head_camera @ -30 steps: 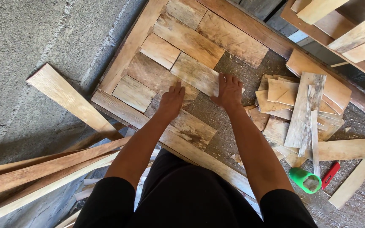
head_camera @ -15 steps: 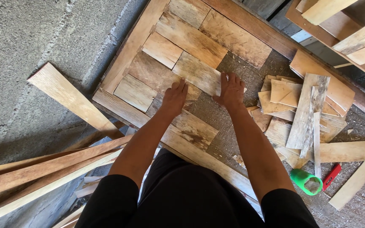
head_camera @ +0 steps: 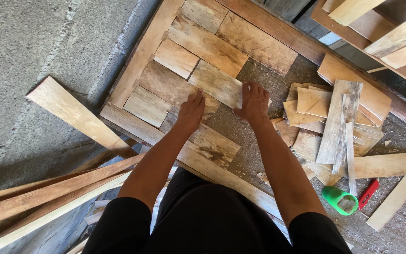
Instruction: Arranging and fitting small wooden planks into a larger rectangular wooden frame on a workbench.
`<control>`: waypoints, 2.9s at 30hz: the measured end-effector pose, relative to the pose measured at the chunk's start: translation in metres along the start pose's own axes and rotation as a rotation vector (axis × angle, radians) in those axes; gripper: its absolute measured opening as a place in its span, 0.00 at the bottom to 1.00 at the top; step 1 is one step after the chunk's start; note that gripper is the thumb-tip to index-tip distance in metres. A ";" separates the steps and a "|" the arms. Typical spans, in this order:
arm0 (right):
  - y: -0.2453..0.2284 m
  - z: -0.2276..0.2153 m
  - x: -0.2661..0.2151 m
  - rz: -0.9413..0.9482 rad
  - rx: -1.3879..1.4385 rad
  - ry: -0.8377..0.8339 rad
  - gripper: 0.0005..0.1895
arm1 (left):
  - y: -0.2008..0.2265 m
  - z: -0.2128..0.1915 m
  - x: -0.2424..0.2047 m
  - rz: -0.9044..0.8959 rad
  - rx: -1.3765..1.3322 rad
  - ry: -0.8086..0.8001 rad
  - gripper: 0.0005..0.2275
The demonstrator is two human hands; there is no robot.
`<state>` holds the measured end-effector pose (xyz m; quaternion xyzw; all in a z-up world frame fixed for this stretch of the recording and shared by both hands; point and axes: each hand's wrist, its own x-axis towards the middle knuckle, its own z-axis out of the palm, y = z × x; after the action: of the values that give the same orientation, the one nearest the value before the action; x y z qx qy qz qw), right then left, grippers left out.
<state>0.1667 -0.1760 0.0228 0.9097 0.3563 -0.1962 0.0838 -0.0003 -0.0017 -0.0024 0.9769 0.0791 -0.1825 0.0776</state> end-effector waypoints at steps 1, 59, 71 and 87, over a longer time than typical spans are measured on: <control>0.000 -0.001 -0.005 0.006 0.002 0.001 0.60 | -0.002 0.006 -0.003 0.006 0.002 0.001 0.39; 0.400 -0.020 -0.073 0.490 0.136 0.022 0.66 | 0.016 0.019 0.006 -0.082 0.126 0.052 0.25; 0.520 0.089 -0.153 1.017 -0.333 0.057 0.47 | 0.009 0.013 0.002 -0.010 0.176 0.052 0.30; 0.227 0.004 -0.171 0.452 0.221 0.491 0.45 | -0.005 0.025 -0.001 -0.006 0.063 0.251 0.34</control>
<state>0.2063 -0.4487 0.0933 0.9892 0.1320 0.0145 -0.0619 -0.0106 -0.0014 -0.0255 0.9938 0.0852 -0.0614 0.0358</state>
